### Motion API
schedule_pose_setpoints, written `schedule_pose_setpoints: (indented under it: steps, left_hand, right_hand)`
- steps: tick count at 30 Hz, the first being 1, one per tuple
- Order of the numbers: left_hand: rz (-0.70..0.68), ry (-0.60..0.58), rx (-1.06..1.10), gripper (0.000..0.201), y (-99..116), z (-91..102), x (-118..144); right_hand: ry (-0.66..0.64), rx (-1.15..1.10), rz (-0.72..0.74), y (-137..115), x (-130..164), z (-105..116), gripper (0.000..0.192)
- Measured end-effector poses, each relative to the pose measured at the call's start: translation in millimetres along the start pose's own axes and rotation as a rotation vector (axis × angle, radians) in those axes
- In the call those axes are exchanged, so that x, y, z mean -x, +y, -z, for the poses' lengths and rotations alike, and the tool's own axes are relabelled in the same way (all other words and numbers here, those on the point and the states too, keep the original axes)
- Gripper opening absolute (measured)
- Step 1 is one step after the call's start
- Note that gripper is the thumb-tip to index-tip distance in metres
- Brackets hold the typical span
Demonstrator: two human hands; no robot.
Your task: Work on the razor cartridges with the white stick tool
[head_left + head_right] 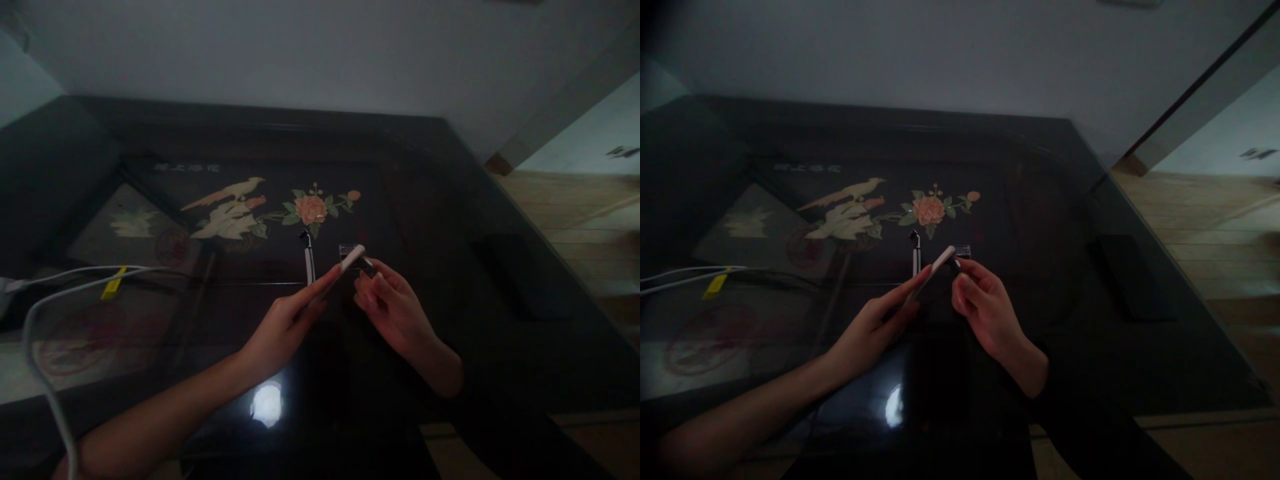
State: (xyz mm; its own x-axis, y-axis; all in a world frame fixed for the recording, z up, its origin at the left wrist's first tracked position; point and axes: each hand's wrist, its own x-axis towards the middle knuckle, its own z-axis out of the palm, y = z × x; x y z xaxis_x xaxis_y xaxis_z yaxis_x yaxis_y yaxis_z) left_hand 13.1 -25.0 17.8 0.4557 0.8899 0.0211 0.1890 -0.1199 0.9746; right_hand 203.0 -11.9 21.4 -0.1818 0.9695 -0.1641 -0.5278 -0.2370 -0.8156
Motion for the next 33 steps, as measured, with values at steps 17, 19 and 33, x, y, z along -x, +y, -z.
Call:
schedule_pose_setpoints:
  steps: [17, 19, 33]
  left_hand:
    - [-0.06, -0.09, -0.008, 0.054, 2.3, -5.3, 3.7]
    - [-0.061, -0.114, 0.003, 0.054, 5.3, -5.7, 4.2]
    - [-0.052, -0.032, -0.02, 0.051, 0.3, 0.1, 0.5]
  right_hand:
    - [0.038, 0.048, -0.002, -1.0, 0.0, -1.6, 0.032]
    - [0.033, 0.048, -0.002, -0.4, -0.4, -1.7, 0.03]
    - [-0.022, -0.012, 0.006, -0.7, 0.7, -2.0, 0.027]
